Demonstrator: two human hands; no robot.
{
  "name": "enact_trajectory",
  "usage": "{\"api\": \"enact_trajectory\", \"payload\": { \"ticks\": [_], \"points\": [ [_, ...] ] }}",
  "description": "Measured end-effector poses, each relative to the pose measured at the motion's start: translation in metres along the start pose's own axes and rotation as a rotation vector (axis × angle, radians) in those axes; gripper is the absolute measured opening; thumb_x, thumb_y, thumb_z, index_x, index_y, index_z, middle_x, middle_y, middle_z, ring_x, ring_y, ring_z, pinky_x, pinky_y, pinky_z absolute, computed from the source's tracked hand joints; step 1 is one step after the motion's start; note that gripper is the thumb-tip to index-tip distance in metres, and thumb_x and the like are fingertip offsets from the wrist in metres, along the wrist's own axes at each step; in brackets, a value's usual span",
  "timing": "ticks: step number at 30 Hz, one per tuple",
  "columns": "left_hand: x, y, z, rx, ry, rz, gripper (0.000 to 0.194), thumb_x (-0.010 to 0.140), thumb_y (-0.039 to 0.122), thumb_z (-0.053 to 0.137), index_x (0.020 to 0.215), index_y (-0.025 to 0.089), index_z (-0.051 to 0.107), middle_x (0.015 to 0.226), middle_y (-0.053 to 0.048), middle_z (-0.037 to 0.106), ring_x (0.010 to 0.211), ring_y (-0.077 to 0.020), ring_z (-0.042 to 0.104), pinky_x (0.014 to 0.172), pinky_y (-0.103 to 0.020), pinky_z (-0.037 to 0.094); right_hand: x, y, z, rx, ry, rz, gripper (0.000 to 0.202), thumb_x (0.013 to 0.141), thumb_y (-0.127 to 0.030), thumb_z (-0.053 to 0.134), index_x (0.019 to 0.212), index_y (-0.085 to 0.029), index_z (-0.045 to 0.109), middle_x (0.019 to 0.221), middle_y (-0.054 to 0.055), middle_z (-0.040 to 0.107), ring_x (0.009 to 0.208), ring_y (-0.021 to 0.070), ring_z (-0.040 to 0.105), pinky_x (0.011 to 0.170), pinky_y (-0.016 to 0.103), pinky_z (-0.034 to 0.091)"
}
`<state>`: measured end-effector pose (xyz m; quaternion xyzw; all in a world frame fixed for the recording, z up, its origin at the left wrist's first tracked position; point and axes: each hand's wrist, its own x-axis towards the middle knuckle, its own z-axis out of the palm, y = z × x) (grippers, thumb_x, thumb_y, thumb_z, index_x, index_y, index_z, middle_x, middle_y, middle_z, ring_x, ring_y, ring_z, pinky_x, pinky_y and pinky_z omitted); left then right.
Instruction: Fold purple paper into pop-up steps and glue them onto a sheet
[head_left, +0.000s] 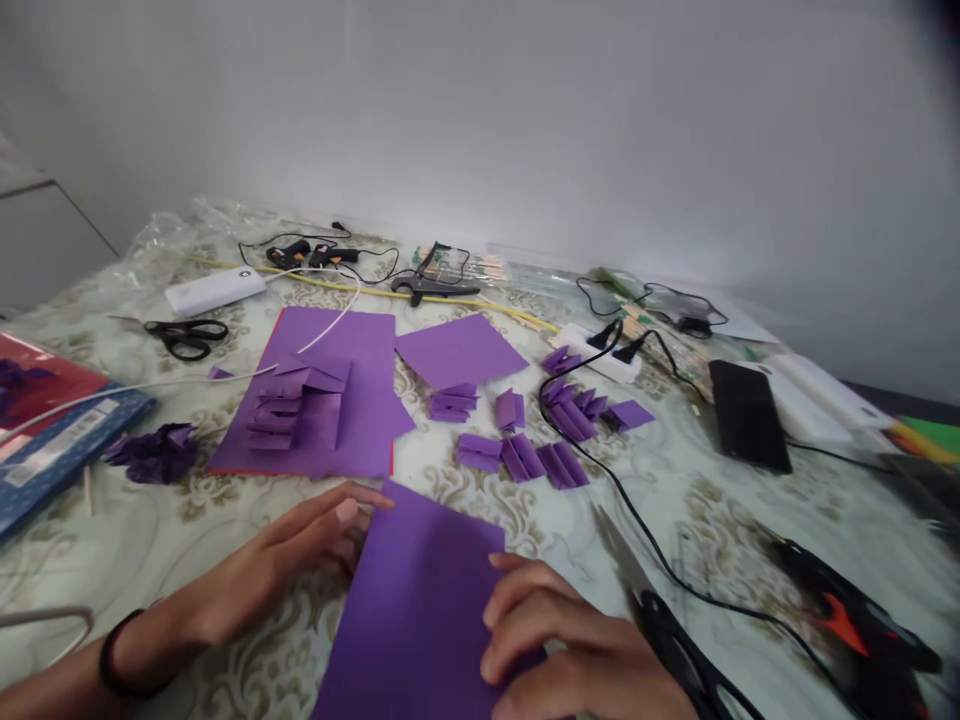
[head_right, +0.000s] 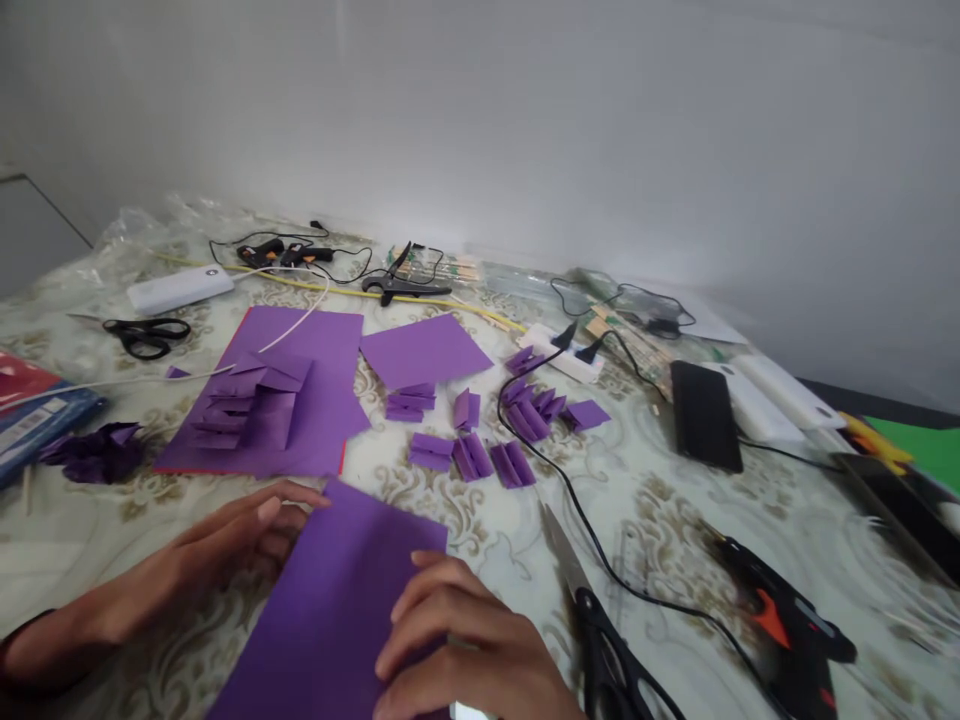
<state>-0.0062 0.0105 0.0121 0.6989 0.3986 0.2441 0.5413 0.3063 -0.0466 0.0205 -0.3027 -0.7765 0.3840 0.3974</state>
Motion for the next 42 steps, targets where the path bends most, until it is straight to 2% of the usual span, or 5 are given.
{"api": "enact_trajectory", "payload": {
  "ticks": [11, 17, 24, 31, 42],
  "points": [
    [-0.006, -0.012, 0.017, 0.181, 0.031, 0.089, 0.023, 0.105, 0.025, 0.063, 0.122, 0.026, 0.079, 0.111, -0.004, 0.080, 0.089, -0.0163, 0.076, 0.071, -0.020, 0.062, -0.008, 0.002, 0.004, -0.199, -0.062, 0.081, 0.004, 0.098, -0.031, 0.082, 0.096, -0.028, 0.082, 0.091, 0.002, 0.078, 0.098, 0.0216, 0.074, 0.110, 0.046, 0.056],
    [-0.007, -0.016, 0.011, 0.124, 0.203, 0.033, 0.020, 0.102, 0.033, 0.071, 0.117, 0.031, 0.083, 0.120, -0.005, 0.079, 0.096, -0.0199, 0.077, 0.078, -0.023, 0.063, -0.013, 0.008, 0.004, -0.288, 0.195, 0.207, 0.012, 0.098, -0.022, 0.075, 0.092, -0.029, 0.082, 0.114, 0.007, 0.075, 0.115, 0.0256, 0.070, 0.097, 0.035, 0.061],
    [-0.009, -0.011, 0.010, -0.114, 0.155, -0.008, 0.018, 0.101, 0.039, 0.075, 0.115, 0.029, 0.082, 0.119, -0.006, 0.076, 0.090, -0.0182, 0.074, 0.076, -0.024, 0.062, -0.017, 0.018, 0.001, 0.217, 0.377, 0.492, 0.013, 0.097, -0.043, 0.081, 0.095, -0.030, 0.085, 0.160, 0.006, 0.053, 0.136, 0.0278, 0.064, 0.108, 0.035, 0.057],
    [-0.018, 0.000, 0.007, -0.040, -0.005, -0.082, 0.028, 0.109, 0.054, 0.060, 0.118, 0.030, 0.072, 0.098, -0.002, 0.072, 0.090, -0.0192, 0.068, 0.080, -0.027, 0.058, -0.008, 0.006, 0.007, 0.356, 0.280, 0.617, 0.019, 0.095, -0.047, 0.082, 0.098, -0.028, 0.087, 0.098, 0.004, 0.077, 0.087, 0.0185, 0.068, 0.081, 0.027, 0.059],
    [-0.022, -0.006, 0.015, 0.144, 0.023, -0.079, 0.065, 0.092, 0.048, 0.084, 0.152, 0.043, 0.061, 0.142, -0.005, 0.073, 0.107, -0.0252, 0.076, 0.093, -0.035, 0.066, -0.012, 0.009, 0.014, 0.105, 0.252, 0.654, 0.033, 0.099, -0.048, 0.072, 0.079, -0.021, 0.072, 0.087, 0.004, 0.073, 0.079, 0.0195, 0.063, 0.070, 0.028, 0.052]
  ]
}}
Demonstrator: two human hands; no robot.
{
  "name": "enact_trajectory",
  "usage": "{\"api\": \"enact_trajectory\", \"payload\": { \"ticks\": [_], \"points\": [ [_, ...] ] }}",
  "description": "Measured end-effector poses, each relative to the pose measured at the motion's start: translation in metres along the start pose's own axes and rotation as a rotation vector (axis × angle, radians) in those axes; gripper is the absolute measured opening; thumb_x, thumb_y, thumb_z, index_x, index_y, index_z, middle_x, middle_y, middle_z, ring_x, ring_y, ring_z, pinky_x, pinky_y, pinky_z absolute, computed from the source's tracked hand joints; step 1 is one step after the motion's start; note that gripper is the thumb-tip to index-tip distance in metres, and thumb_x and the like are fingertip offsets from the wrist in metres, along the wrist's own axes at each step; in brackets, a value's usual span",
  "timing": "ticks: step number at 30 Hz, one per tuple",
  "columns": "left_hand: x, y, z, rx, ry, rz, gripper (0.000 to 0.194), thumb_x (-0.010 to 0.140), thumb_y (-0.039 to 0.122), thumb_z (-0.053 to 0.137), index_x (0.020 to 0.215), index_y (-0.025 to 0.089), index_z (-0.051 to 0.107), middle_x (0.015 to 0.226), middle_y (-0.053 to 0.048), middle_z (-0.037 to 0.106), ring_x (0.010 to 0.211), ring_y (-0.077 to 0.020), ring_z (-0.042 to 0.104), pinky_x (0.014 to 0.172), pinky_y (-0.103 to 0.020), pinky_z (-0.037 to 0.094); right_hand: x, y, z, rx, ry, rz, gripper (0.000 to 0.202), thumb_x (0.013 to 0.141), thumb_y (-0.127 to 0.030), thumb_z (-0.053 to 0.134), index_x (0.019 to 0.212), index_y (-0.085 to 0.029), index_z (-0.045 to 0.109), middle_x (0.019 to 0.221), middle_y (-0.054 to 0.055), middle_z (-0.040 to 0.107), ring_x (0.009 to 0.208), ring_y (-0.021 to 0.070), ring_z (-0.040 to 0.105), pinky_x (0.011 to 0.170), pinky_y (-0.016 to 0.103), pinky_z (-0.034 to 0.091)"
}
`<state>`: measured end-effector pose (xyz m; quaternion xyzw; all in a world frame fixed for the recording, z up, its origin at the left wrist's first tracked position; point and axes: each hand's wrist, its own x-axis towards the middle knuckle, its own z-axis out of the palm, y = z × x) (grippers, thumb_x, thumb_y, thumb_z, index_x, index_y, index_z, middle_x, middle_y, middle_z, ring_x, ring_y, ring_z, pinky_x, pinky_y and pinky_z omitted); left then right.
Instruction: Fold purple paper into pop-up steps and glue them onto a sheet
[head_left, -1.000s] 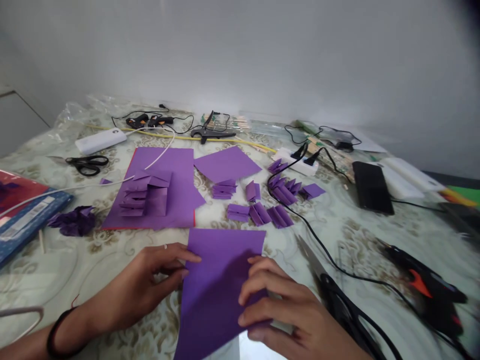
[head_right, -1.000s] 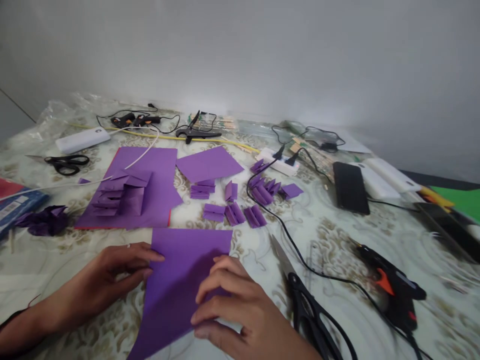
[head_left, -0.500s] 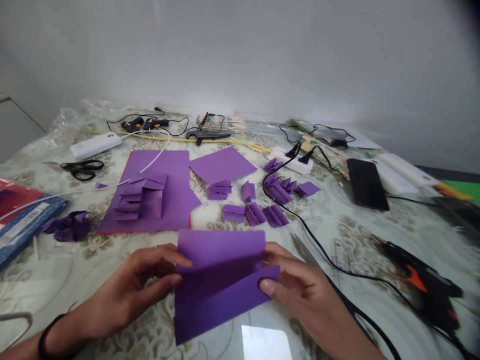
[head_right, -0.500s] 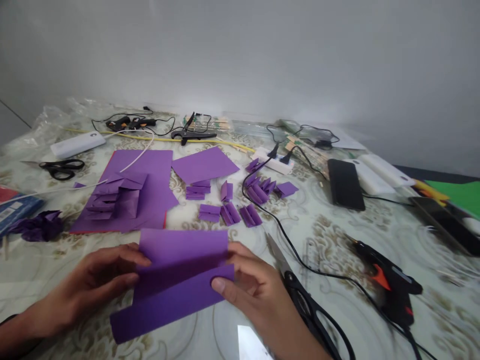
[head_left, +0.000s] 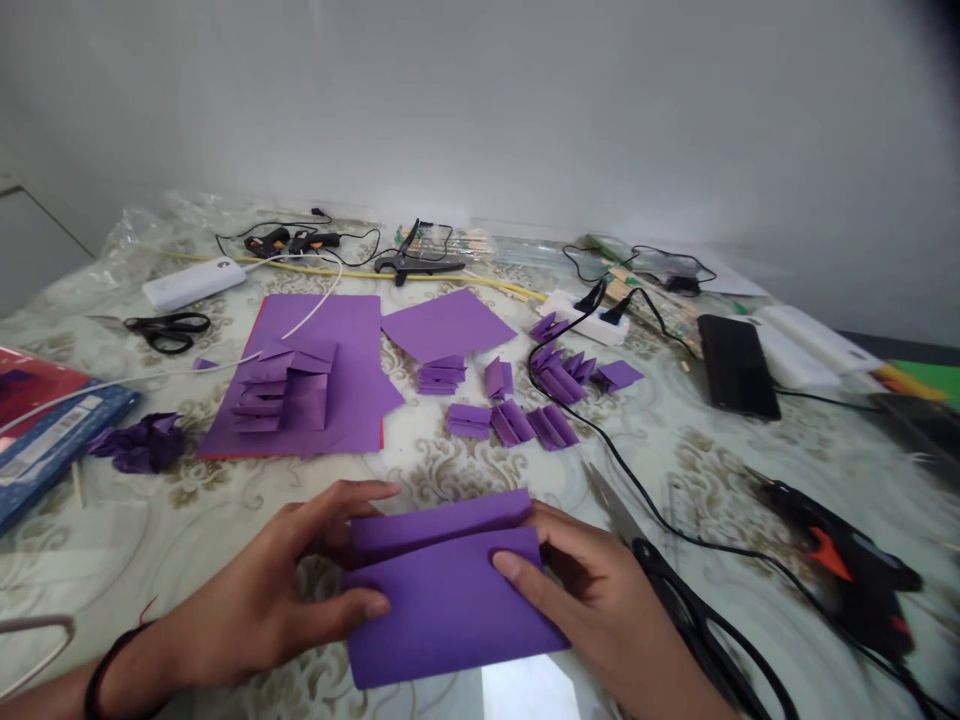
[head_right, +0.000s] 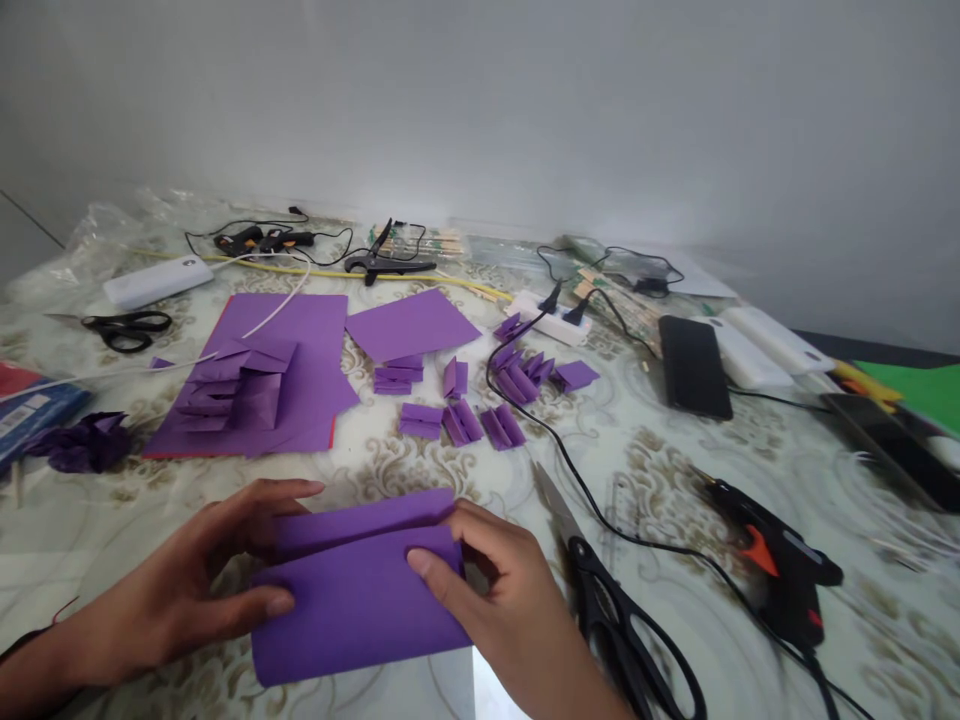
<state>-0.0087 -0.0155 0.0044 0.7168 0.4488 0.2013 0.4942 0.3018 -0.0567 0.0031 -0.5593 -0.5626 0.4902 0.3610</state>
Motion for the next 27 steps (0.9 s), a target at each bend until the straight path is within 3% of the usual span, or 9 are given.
{"api": "enact_trajectory", "payload": {
  "ticks": [4, 8, 16, 23, 27],
  "points": [
    [0.000, 0.009, 0.006, 0.100, 0.042, 0.095, 0.046, 0.095, 0.048, 0.081, 0.140, 0.044, 0.073, 0.132, -0.001, 0.081, 0.097, -0.0209, 0.080, 0.085, -0.027, 0.067, -0.003, 0.000, 0.004, -0.018, 0.050, 0.026, 0.033, 0.097, -0.051, 0.071, 0.081, -0.021, 0.073, 0.081, 0.003, 0.071, 0.074, 0.0194, 0.061, 0.065, 0.027, 0.052],
    [0.002, 0.014, 0.009, 0.114, 0.075, 0.161, 0.042, 0.096, 0.043, 0.081, 0.138, 0.044, 0.075, 0.129, 0.002, 0.083, 0.094, -0.0190, 0.083, 0.080, -0.023, 0.067, -0.006, -0.003, 0.006, -0.040, 0.082, 0.036, 0.033, 0.097, -0.051, 0.070, 0.083, -0.022, 0.075, 0.082, 0.004, 0.074, 0.074, 0.0200, 0.065, 0.066, 0.027, 0.055],
    [0.009, 0.013, 0.011, 0.050, 0.022, 0.118, 0.029, 0.103, 0.037, 0.071, 0.131, 0.035, 0.079, 0.123, 0.000, 0.085, 0.102, -0.0194, 0.082, 0.085, -0.023, 0.065, -0.006, -0.006, 0.007, -0.010, 0.125, 0.033, 0.033, 0.095, -0.051, 0.071, 0.078, -0.022, 0.071, 0.070, 0.001, 0.069, 0.060, 0.0157, 0.060, 0.052, 0.022, 0.048],
    [0.020, 0.038, 0.012, 0.040, -0.001, 0.070, 0.017, 0.101, 0.037, 0.073, 0.112, 0.026, 0.081, 0.109, -0.002, 0.084, 0.090, -0.0193, 0.078, 0.079, -0.027, 0.062, -0.004, -0.006, 0.006, 0.000, 0.116, 0.010, 0.030, 0.094, -0.052, 0.074, 0.088, -0.023, 0.074, 0.077, 0.002, 0.072, 0.065, 0.0181, 0.067, 0.054, 0.025, 0.051],
    [0.022, 0.052, 0.016, 0.107, -0.062, 0.097, 0.035, 0.099, 0.036, 0.076, 0.134, 0.034, 0.079, 0.127, -0.002, 0.084, 0.105, -0.0247, 0.081, 0.091, -0.031, 0.063, -0.007, -0.003, 0.006, 0.020, 0.071, 0.005, 0.031, 0.094, -0.053, 0.075, 0.087, -0.023, 0.073, 0.078, 0.003, 0.071, 0.067, 0.0187, 0.066, 0.055, 0.025, 0.050]
  ]
}}
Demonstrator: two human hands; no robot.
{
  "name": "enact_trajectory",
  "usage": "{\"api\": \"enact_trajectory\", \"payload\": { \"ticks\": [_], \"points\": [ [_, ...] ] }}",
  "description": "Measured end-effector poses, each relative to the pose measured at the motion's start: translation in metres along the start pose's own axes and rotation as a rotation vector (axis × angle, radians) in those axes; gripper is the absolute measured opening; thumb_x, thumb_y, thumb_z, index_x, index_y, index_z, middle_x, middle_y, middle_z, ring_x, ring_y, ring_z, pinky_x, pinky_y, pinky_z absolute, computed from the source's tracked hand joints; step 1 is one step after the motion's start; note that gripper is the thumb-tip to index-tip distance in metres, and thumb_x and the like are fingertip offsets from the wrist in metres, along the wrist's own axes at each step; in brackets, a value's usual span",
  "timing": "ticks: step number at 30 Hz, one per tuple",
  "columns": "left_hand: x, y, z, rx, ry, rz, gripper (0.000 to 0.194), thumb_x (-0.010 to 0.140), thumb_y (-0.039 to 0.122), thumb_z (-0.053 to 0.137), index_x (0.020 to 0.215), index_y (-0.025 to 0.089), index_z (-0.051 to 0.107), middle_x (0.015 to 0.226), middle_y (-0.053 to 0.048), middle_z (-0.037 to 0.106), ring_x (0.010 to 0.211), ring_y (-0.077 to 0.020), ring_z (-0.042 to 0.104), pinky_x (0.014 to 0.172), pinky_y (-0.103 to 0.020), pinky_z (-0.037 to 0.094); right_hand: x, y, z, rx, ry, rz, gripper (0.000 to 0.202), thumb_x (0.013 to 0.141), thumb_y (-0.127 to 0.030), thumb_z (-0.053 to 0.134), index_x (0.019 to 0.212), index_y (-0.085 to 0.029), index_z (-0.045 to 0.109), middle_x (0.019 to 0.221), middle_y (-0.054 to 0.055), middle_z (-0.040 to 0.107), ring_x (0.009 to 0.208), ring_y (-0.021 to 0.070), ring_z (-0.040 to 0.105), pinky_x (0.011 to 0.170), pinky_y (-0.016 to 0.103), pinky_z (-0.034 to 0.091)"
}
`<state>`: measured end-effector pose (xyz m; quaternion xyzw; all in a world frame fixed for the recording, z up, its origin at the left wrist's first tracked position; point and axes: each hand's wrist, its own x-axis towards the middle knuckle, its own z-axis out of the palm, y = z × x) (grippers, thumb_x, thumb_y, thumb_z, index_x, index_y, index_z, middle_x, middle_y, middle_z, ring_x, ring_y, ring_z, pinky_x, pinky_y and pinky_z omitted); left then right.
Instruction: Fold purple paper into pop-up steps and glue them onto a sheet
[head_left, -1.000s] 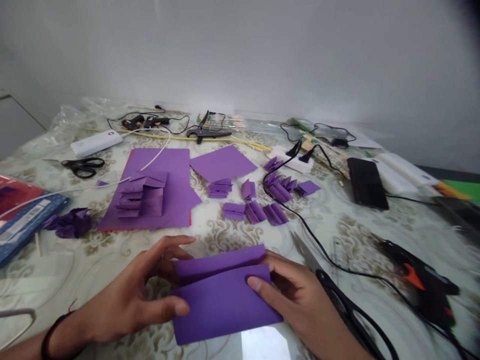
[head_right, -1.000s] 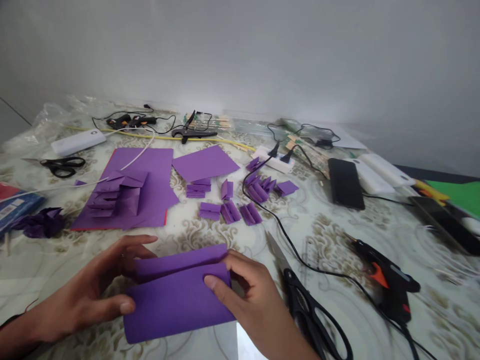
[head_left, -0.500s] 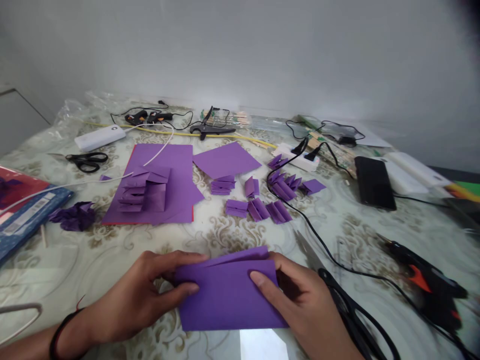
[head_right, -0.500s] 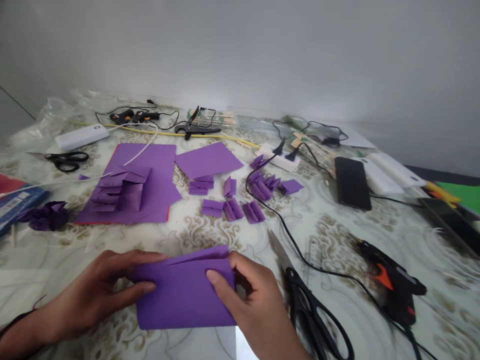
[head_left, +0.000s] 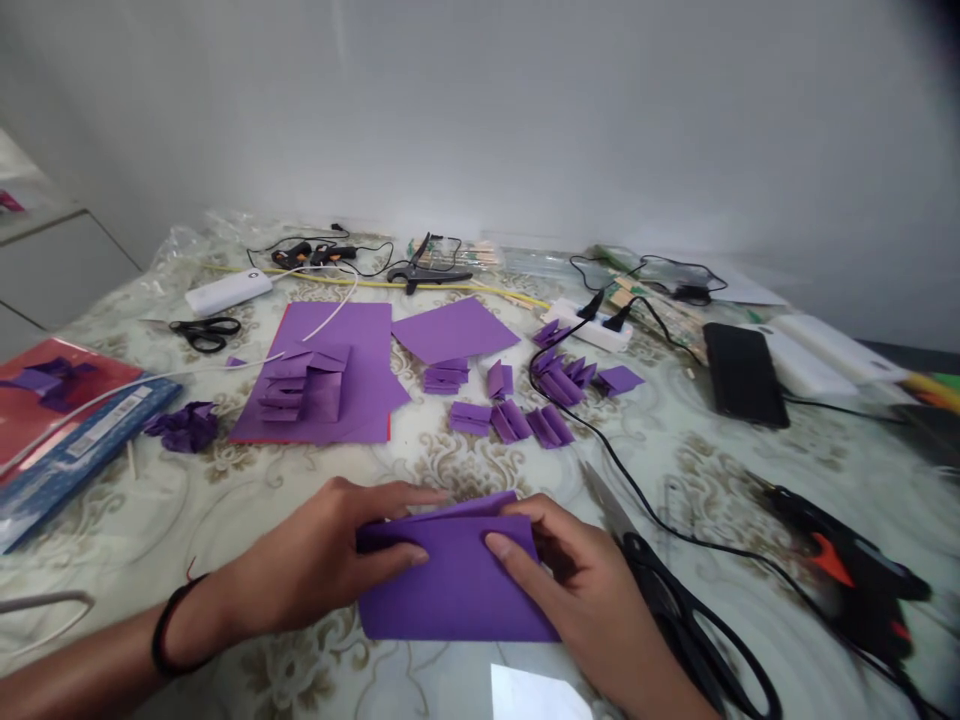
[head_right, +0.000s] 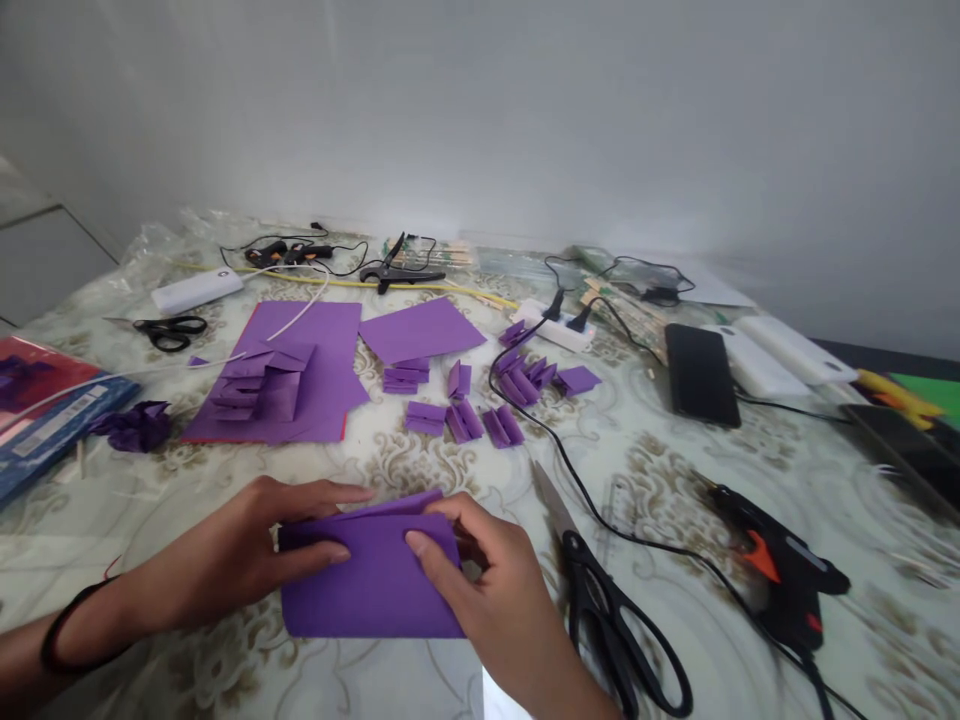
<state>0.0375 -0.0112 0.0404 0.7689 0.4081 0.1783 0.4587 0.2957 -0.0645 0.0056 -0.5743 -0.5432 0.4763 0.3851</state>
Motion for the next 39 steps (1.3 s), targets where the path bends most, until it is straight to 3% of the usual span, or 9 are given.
{"api": "enact_trajectory", "payload": {
  "ticks": [3, 5, 7, 10, 13, 16, 21, 27, 39],
  "points": [
    [0.000, 0.002, 0.003, -0.003, -0.040, -0.011, 0.040, 0.103, 0.038, 0.071, 0.143, 0.038, 0.075, 0.127, 0.001, 0.084, 0.101, -0.0249, 0.083, 0.088, -0.031, 0.064, -0.003, 0.001, 0.000, 0.099, -0.002, 0.046, 0.032, 0.095, -0.055, 0.076, 0.105, -0.025, 0.072, 0.086, 0.003, 0.074, 0.074, 0.0196, 0.069, 0.059, 0.025, 0.052],
    [-0.002, 0.000, 0.004, -0.010, -0.038, -0.012, 0.038, 0.105, 0.042, 0.069, 0.143, 0.039, 0.075, 0.126, 0.002, 0.084, 0.095, -0.0236, 0.084, 0.083, -0.029, 0.065, -0.003, -0.001, 0.000, 0.222, -0.012, 0.101, 0.046, 0.095, -0.055, 0.077, 0.132, -0.029, 0.065, 0.089, 0.001, 0.075, 0.076, 0.0191, 0.069, 0.061, 0.025, 0.052],
    [-0.003, -0.004, 0.006, -0.011, -0.031, -0.008, 0.038, 0.106, 0.044, 0.068, 0.143, 0.039, 0.074, 0.128, 0.002, 0.084, 0.095, -0.0229, 0.083, 0.081, -0.027, 0.064, -0.001, -0.003, -0.001, 0.313, -0.063, 0.160, 0.058, 0.095, -0.057, 0.079, 0.142, -0.031, 0.059, 0.089, 0.000, 0.074, 0.074, 0.0176, 0.066, 0.062, 0.025, 0.050],
    [-0.005, -0.010, 0.008, -0.006, -0.028, 0.003, 0.038, 0.108, 0.042, 0.065, 0.145, 0.039, 0.073, 0.125, 0.002, 0.085, 0.092, -0.0212, 0.083, 0.078, -0.025, 0.063, 0.002, -0.005, -0.003, 0.307, -0.149, 0.211, 0.044, 0.093, -0.064, 0.077, 0.107, -0.023, 0.071, 0.081, 0.000, 0.067, 0.068, 0.0144, 0.057, 0.060, 0.025, 0.044],
    [-0.007, -0.014, 0.011, 0.007, -0.021, 0.015, 0.038, 0.109, 0.041, 0.062, 0.145, 0.036, 0.073, 0.101, 0.002, 0.088, 0.069, -0.0160, 0.076, 0.064, -0.023, 0.059, 0.002, -0.005, -0.004, 0.244, -0.158, 0.235, 0.053, 0.092, -0.069, 0.074, 0.076, -0.021, 0.059, 0.072, -0.002, 0.055, 0.064, 0.0130, 0.047, 0.056, 0.025, 0.037],
    [-0.008, -0.015, 0.012, 0.011, -0.024, 0.017, 0.038, 0.110, 0.038, 0.060, 0.145, 0.034, 0.073, 0.089, 0.003, 0.087, 0.061, -0.0143, 0.071, 0.057, -0.021, 0.055, 0.001, -0.003, -0.004, 0.224, -0.153, 0.244, 0.052, 0.093, -0.068, 0.073, 0.076, -0.022, 0.054, 0.072, -0.003, 0.052, 0.064, 0.0132, 0.045, 0.055, 0.025, 0.035],
    [-0.008, -0.016, 0.013, -0.027, -0.063, 0.054, 0.042, 0.111, 0.037, 0.059, 0.153, 0.041, 0.065, 0.133, 0.001, 0.082, 0.098, -0.0201, 0.082, 0.087, -0.027, 0.065, -0.001, -0.005, -0.004, 0.218, -0.183, 0.249, 0.049, 0.095, -0.066, 0.070, 0.079, -0.023, 0.055, 0.074, -0.002, 0.053, 0.065, 0.0137, 0.045, 0.057, 0.026, 0.035],
    [-0.008, -0.021, 0.015, -0.001, -0.075, 0.098, 0.046, 0.112, 0.032, 0.058, 0.157, 0.040, 0.060, 0.123, 0.001, 0.085, 0.082, -0.0155, 0.081, 0.074, -0.021, 0.063, -0.001, -0.007, -0.004, 0.207, -0.196, 0.243, 0.051, 0.097, -0.067, 0.068, 0.077, -0.024, 0.051, 0.071, -0.004, 0.047, 0.064, 0.0136, 0.041, 0.056, 0.027, 0.032],
    [-0.011, -0.027, 0.017, -0.071, -0.093, -0.002, 0.045, 0.110, 0.038, 0.063, 0.154, 0.045, 0.063, 0.145, 0.003, 0.074, 0.123, -0.0276, 0.079, 0.104, -0.037, 0.065, -0.001, -0.011, -0.005, 0.207, -0.207, 0.237, 0.055, 0.098, -0.072, 0.064, 0.075, -0.024, 0.048, 0.068, -0.005, 0.041, 0.062, 0.0130, 0.035, 0.054, 0.028, 0.027]
  ]
}}
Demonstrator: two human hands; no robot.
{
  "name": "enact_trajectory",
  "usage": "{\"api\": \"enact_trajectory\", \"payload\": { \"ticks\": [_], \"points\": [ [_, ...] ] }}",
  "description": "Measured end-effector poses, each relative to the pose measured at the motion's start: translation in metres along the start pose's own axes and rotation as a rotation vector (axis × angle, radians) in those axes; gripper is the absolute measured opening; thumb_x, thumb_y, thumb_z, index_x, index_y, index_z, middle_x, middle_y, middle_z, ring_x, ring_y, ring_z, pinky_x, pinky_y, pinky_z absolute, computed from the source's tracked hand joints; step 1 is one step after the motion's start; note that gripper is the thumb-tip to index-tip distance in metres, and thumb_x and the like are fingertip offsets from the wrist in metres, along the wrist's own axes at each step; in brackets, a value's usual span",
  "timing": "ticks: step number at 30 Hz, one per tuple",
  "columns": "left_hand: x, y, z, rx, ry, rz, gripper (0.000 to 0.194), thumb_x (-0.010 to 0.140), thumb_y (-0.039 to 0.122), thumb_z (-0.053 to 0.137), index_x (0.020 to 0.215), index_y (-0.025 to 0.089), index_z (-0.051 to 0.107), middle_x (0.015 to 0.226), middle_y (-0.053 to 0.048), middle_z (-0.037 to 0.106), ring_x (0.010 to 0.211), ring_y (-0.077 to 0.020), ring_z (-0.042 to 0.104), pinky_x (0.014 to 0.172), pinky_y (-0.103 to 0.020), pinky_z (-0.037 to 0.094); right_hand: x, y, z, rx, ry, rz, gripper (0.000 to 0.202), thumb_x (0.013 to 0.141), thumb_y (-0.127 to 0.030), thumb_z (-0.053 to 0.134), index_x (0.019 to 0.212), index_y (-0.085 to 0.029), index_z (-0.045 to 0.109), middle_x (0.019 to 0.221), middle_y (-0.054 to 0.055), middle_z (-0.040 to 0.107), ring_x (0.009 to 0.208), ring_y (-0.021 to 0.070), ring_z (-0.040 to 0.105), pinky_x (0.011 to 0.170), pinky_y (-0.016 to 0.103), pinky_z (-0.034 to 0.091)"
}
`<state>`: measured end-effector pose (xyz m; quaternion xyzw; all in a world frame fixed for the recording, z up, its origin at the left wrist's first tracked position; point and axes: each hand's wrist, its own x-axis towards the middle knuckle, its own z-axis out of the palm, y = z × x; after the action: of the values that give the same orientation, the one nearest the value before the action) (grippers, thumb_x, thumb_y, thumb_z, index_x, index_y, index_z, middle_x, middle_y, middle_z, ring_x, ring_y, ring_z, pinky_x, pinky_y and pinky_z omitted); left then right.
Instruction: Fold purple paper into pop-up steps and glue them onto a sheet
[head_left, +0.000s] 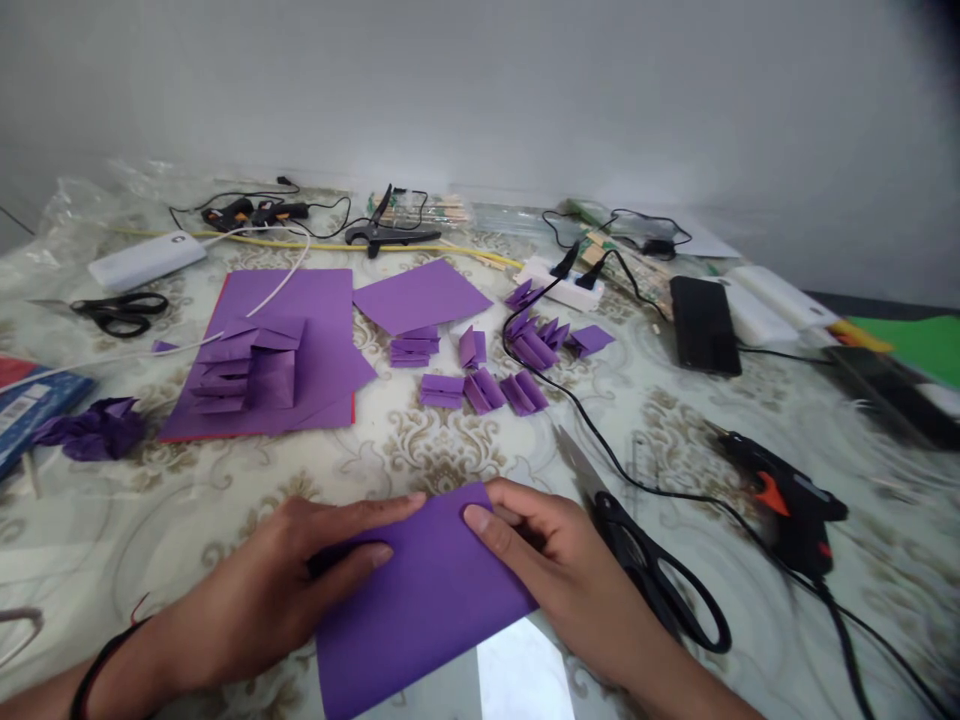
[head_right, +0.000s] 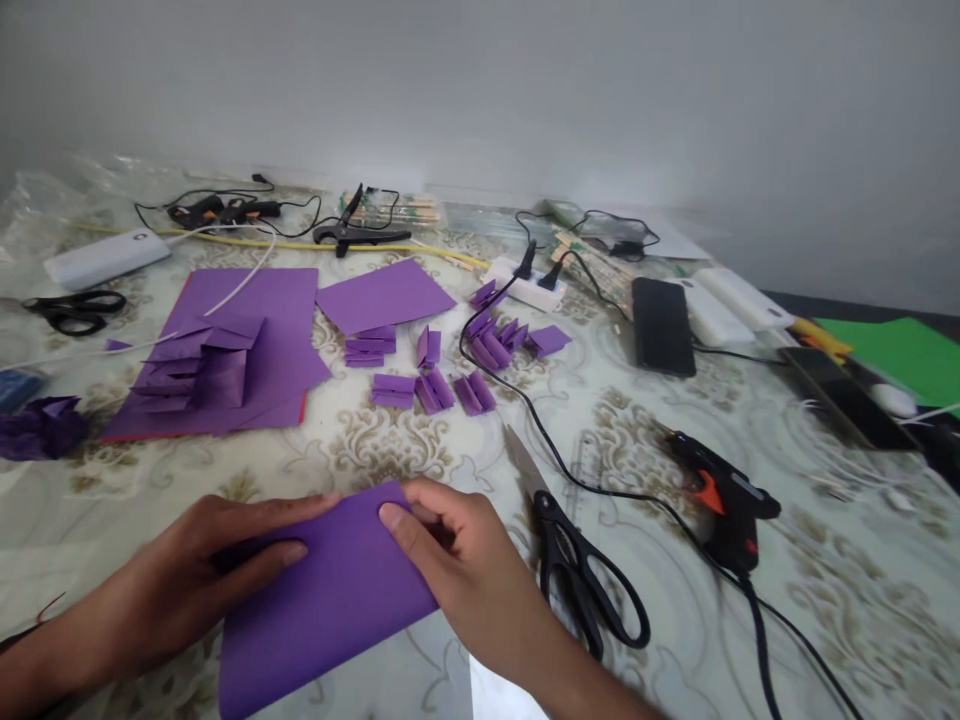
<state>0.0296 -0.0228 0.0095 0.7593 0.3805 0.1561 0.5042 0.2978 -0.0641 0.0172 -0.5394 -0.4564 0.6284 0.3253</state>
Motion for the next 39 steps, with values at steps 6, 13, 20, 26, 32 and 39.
{"api": "enact_trajectory", "payload": {
  "ticks": [6, 13, 20, 26, 32, 39],
  "points": [
    [0.002, 0.004, -0.002, 0.002, 0.026, 0.011, 0.042, 0.109, 0.040, 0.065, 0.149, 0.050, 0.066, 0.144, 0.006, 0.075, 0.127, -0.0268, 0.077, 0.108, -0.036, 0.064, 0.001, 0.000, 0.001, 0.000, 0.005, -0.004, 0.054, 0.097, -0.070, 0.066, 0.074, -0.024, 0.047, 0.068, -0.005, 0.042, 0.061, 0.0126, 0.036, 0.054, 0.027, 0.028],
    [0.002, 0.009, -0.007, 0.003, 0.113, 0.014, 0.043, 0.105, 0.042, 0.072, 0.147, 0.045, 0.070, 0.144, 0.002, 0.076, 0.129, -0.0270, 0.076, 0.111, -0.035, 0.061, 0.002, 0.003, -0.002, 0.005, 0.156, -0.043, 0.056, 0.093, -0.071, 0.071, 0.071, -0.023, 0.052, 0.065, -0.005, 0.038, 0.058, 0.0120, 0.033, 0.050, 0.026, 0.027],
    [0.003, 0.014, -0.008, -0.040, 0.230, 0.006, 0.030, 0.104, 0.040, 0.071, 0.132, 0.036, 0.080, 0.126, 0.000, 0.084, 0.109, -0.0244, 0.082, 0.092, -0.030, 0.066, 0.002, 0.012, -0.006, -0.014, 0.240, -0.046, 0.050, 0.094, -0.071, 0.071, 0.086, -0.022, 0.074, 0.066, -0.001, 0.054, 0.059, 0.0145, 0.044, 0.051, 0.026, 0.035],
    [0.003, 0.015, -0.008, -0.087, 0.240, 0.005, 0.026, 0.103, 0.034, 0.072, 0.127, 0.032, 0.082, 0.119, 0.002, 0.086, 0.099, -0.0188, 0.082, 0.081, -0.022, 0.063, -0.001, 0.018, -0.009, -0.064, 0.300, -0.053, 0.050, 0.094, -0.069, 0.071, 0.081, -0.021, 0.075, 0.066, -0.001, 0.052, 0.059, 0.0139, 0.043, 0.050, 0.024, 0.036],
    [0.003, 0.014, -0.008, -0.140, 0.220, -0.038, 0.027, 0.103, 0.039, 0.072, 0.125, 0.028, 0.083, 0.118, -0.002, 0.086, 0.101, -0.0207, 0.081, 0.087, -0.025, 0.064, -0.002, 0.021, -0.010, -0.080, 0.330, -0.040, 0.048, 0.093, -0.069, 0.074, 0.085, -0.022, 0.078, 0.067, -0.001, 0.055, 0.061, 0.0144, 0.046, 0.052, 0.024, 0.039],
    [0.005, 0.012, -0.007, -0.205, 0.215, -0.042, 0.026, 0.103, 0.039, 0.072, 0.124, 0.028, 0.083, 0.117, -0.002, 0.085, 0.101, -0.0206, 0.079, 0.085, -0.026, 0.063, 0.000, 0.025, -0.013, -0.097, 0.344, -0.045, 0.049, 0.091, -0.071, 0.074, 0.085, -0.022, 0.077, 0.065, -0.001, 0.055, 0.060, 0.0145, 0.046, 0.051, 0.023, 0.039]
  ]
}}
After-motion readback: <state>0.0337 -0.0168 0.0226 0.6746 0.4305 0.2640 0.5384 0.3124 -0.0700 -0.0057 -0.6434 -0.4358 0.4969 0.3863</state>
